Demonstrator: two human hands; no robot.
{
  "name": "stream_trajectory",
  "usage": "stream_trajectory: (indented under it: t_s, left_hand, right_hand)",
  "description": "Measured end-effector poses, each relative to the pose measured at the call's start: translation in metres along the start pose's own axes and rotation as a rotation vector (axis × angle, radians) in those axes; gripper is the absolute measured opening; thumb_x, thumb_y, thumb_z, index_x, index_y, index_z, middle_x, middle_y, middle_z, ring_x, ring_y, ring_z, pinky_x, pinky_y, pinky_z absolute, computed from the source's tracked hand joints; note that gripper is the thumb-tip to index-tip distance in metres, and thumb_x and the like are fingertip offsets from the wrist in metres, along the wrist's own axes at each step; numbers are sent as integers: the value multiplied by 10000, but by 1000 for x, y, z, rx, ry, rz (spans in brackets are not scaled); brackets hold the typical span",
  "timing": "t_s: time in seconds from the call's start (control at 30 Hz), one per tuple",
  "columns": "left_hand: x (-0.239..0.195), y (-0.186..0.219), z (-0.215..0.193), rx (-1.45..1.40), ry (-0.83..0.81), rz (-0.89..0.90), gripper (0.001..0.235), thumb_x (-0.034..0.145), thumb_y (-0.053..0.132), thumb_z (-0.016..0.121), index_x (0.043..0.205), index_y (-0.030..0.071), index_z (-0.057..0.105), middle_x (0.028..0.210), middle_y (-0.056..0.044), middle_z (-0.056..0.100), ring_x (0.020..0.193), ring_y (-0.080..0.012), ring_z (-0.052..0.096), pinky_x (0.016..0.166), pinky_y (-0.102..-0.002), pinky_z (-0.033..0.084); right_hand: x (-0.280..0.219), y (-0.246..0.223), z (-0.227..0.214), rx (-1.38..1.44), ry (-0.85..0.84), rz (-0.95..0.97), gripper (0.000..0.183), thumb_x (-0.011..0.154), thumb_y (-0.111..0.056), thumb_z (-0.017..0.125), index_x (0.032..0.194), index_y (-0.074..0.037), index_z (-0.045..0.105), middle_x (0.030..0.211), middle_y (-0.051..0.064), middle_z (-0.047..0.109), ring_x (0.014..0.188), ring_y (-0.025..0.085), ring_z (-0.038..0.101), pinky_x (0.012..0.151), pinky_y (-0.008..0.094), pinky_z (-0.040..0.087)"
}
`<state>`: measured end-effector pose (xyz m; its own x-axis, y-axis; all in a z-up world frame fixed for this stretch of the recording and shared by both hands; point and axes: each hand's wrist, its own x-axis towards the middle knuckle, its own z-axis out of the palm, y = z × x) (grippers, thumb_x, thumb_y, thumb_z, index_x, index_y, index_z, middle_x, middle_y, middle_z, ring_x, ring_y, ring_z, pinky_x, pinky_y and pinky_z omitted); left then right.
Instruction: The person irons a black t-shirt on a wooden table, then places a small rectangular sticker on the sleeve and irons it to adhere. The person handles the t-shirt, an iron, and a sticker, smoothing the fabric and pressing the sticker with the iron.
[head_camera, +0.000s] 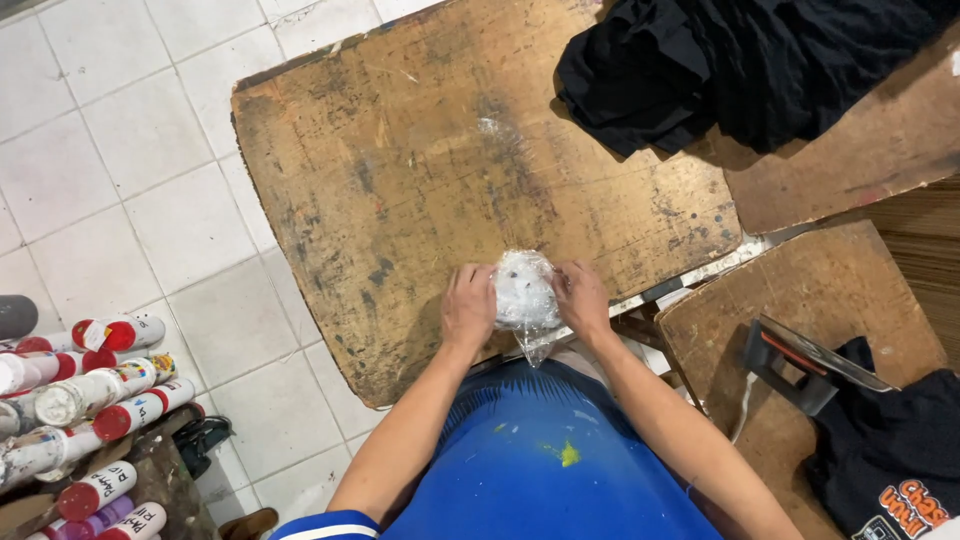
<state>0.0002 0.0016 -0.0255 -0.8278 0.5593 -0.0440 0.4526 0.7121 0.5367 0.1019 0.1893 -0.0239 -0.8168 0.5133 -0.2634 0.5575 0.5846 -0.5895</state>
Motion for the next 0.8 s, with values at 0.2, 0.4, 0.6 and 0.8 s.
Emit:
stream_trajectory:
  t_s: [0.2, 0.4, 0.6, 0.8]
  left_hand:
    - [3, 25, -31, -321, -27, -166, 282, 935, 53, 538, 1119, 235, 648, 1029, -51, 724, 982, -340, 725, 808, -448, 594]
    - [7, 30, -34, -159, -24, -81, 285, 900, 221, 593, 1161, 199, 705, 1154, -28, 630, 1036, -287, 663, 884, -419, 557]
    - [12, 54, -68, -427, -297, -246, 667, 882, -98, 548, 1487, 158, 436, 1445, -145, 459, 1184, -488, 609, 985, -585, 541]
    - [8, 49, -76, -509, -245, -83, 756, 796, -113, 466, 1512, 129, 477, 1399, -168, 548, 1327, -419, 519, 1099, -502, 441]
  right_hand:
    - [9, -14, -10, 811, -110, 299, 190, 1002, -259, 636, 1010, -94, 730, 752, -2, 598, 734, 115, 576, 670, 240, 472]
    - [-1, -43, -29, 886, -220, 375, 173, 993, -291, 669, 952, -135, 730, 755, -32, 601, 732, 92, 565, 657, 233, 442]
    - [-5, -72, -48, 1040, -212, 396, 192, 1001, -302, 673, 914, -131, 694, 734, -28, 635, 693, 88, 629, 592, 194, 484]
    - [9, -36, -33, 999, -165, 301, 223, 981, -308, 726, 1058, -106, 675, 856, -2, 671, 767, 94, 648, 631, 203, 500]
